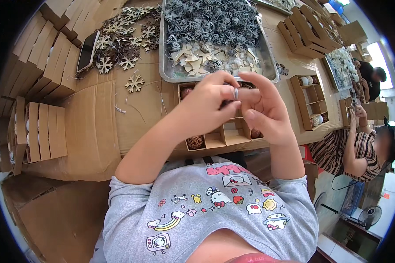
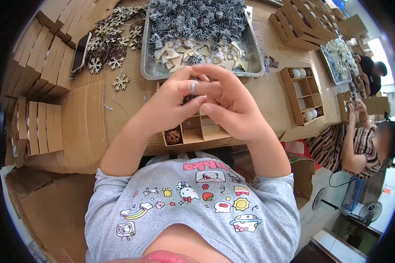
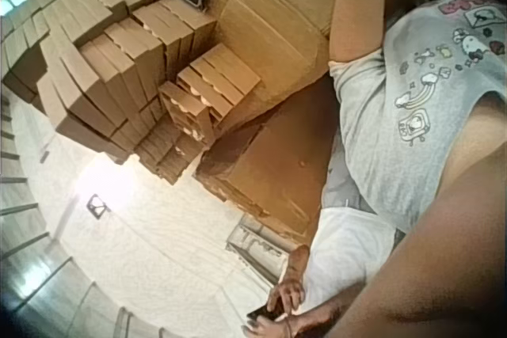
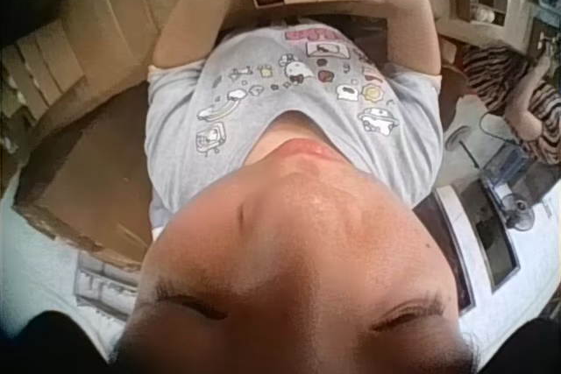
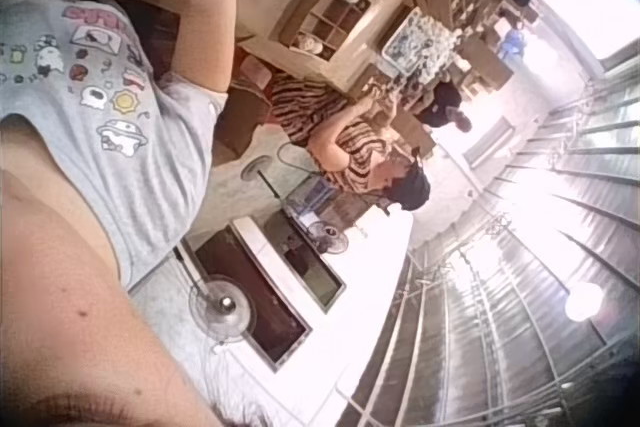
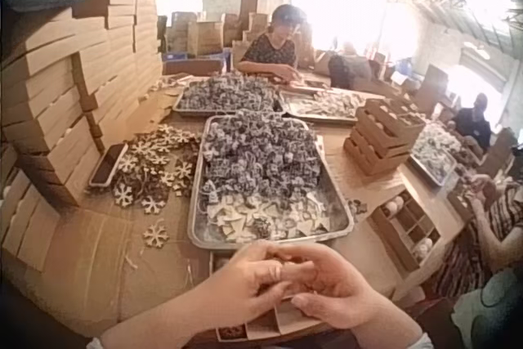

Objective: Manually sort and place various Christmas ornaments into partitioned gift boxes for retail packaging.

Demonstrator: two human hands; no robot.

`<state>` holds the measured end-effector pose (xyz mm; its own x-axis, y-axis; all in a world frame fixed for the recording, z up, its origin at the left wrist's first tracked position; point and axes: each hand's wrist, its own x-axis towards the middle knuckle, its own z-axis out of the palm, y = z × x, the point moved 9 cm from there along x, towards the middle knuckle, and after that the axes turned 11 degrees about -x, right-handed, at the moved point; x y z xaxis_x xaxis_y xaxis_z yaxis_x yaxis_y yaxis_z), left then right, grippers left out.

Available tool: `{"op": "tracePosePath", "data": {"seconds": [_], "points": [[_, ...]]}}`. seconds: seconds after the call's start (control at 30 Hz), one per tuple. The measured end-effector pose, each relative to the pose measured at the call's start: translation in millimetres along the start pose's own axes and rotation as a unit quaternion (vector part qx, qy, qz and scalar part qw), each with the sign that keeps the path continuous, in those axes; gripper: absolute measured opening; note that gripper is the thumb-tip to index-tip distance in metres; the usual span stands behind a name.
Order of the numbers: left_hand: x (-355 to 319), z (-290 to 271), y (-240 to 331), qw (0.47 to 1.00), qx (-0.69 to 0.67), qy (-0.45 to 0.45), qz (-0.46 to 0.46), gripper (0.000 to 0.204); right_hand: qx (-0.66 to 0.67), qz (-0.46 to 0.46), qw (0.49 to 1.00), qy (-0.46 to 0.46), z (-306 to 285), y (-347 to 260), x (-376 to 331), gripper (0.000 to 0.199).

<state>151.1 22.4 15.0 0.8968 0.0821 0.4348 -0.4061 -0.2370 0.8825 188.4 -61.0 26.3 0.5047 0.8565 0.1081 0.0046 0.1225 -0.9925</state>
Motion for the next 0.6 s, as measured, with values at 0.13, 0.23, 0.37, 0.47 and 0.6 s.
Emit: {"op": "tracePosePath", "data": {"seconds": [0.13, 0.23, 0.37, 0.47, 0.6], "points": [[4.7, -11.9, 15.2, 0.96, 0.259, 0.055, 0.089, 0.01, -0.6, -0.195, 0.766, 0.124, -7.4, -21.0, 0.8, 0.047], [0.5, -8.1, 24.1, 0.949, 0.3, 0.022, 0.096, 0.012, -0.583, -0.171, 0.792, 0.054, -0.8, -12.5, -4.0, 0.038], [-2.2, -1.4, 16.5, 0.993, 0.104, 0.001, 0.055, 0.013, -0.09, -0.074, 0.993, -0.004, -9.7, 15.1, -15.2, 0.049], [-1.9, 0.1, 17.1, 0.991, 0.116, 0.063, 0.035, 0.012, -0.033, -0.106, 0.993, 0.042, -9.9, 11.5, -16.9, 0.06], [-16.9, 0.6, 5.0, 0.985, 0.159, 0.038, -0.056, 0.011, -0.219, -0.111, 0.967, 0.065, -19.2, 24.3, -20.7, 0.055]]}}
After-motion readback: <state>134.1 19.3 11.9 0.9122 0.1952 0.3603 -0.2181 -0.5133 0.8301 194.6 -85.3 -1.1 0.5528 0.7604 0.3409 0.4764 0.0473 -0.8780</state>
